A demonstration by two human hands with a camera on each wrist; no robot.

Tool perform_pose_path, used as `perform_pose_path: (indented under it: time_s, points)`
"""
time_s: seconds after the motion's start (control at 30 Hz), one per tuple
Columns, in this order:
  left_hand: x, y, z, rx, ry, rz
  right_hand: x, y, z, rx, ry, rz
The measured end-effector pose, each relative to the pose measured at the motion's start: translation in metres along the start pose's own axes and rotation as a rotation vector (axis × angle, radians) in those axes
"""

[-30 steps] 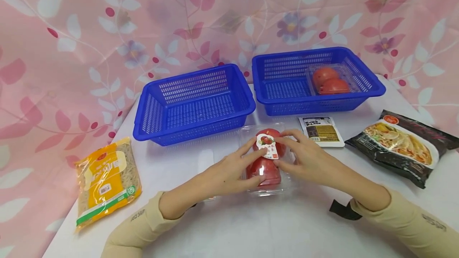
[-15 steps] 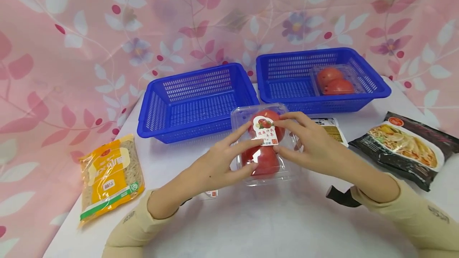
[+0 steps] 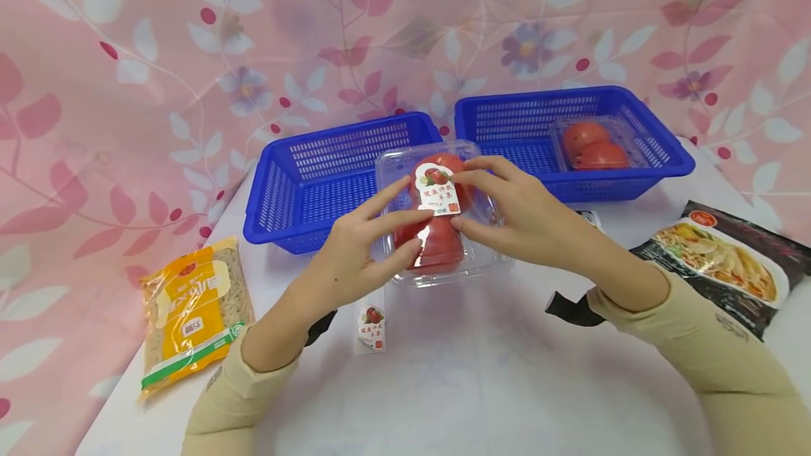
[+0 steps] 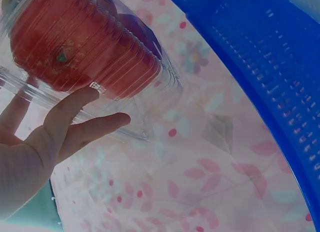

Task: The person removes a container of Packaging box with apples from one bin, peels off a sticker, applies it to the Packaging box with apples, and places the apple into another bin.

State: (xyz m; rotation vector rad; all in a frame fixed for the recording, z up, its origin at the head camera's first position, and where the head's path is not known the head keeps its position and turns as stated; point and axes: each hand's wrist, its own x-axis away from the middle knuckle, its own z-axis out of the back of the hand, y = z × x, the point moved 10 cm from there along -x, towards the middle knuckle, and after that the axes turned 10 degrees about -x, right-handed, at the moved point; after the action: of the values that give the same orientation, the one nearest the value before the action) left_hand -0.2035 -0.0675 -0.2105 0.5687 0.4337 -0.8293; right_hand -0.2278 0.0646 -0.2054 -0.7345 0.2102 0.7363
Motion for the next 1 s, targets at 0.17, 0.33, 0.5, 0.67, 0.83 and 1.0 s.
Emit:
perform_pose_path:
  time_s: [0.17, 0.33, 0.5, 0.67, 0.83, 1.0]
  points:
    - [-0.004, -0.021, 0.015, -0.011, 0.042, 0.081, -0.019, -0.001, -0.005, -0.033, -0.024, -0.032]
    - [-0.010, -0.045, 0.031, -0.059, 0.126, 0.174, -0.043, -0.006, -0.013, -0.056, -0.022, -0.022]
    - [-0.011, -0.067, 0.047, -0.082, 0.208, 0.251, -0.068, -0.011, -0.023, -0.066, -0.021, 0.011]
    - [-0.009, -0.089, 0.059, -0.094, 0.248, 0.308, -0.092, -0.010, -0.034, -0.108, -0.021, 0.014]
    - [-0.006, -0.113, 0.069, -0.077, 0.298, 0.381, -0.115, -0.007, -0.046, -0.111, 0.014, 0.020]
    - [0.000, -0.132, 0.074, -0.098, 0.350, 0.447, -0.130, -0.003, -0.065, -0.139, 0.015, 0.047]
